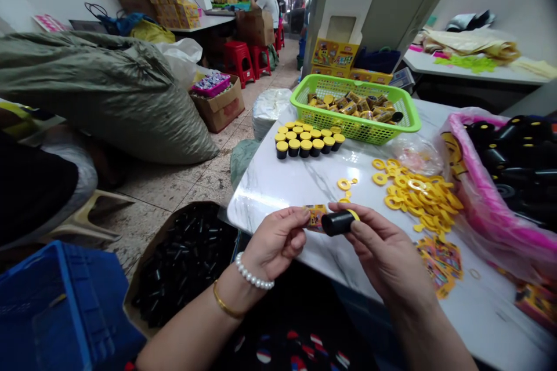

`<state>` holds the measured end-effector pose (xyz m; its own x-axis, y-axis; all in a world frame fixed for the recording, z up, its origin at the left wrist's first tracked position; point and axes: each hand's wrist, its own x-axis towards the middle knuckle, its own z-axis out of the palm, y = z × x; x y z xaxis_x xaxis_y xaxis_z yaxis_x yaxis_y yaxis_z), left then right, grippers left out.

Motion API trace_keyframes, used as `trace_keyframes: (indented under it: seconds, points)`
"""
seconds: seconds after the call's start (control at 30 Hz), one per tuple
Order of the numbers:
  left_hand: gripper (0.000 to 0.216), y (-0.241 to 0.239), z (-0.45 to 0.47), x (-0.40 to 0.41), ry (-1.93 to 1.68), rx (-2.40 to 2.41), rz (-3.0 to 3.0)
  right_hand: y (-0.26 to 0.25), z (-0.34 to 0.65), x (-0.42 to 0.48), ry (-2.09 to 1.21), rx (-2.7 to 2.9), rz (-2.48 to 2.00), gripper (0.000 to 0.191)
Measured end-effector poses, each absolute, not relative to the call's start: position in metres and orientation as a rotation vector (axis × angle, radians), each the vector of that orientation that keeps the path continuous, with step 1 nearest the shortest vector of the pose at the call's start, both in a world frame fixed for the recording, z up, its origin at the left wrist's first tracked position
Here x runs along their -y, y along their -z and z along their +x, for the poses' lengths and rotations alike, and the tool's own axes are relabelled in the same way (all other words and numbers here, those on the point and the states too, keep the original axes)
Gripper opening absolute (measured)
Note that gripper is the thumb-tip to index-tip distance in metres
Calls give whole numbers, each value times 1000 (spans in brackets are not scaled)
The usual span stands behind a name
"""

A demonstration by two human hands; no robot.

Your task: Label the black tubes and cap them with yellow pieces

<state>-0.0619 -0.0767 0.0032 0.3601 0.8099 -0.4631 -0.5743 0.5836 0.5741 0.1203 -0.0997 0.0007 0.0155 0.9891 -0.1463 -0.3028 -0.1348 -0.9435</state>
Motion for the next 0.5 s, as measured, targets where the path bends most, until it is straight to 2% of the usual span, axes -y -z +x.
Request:
trace_keyframes:
  seconds: [0.23,0.5]
  points:
    - [18,-2,-54,76,-921,-789,312,-3,119,101,-1291,930,-1217,26]
    - [16,3,-48,79,-898,-725,333,-14,112,114,-954,1168,-1319,24]
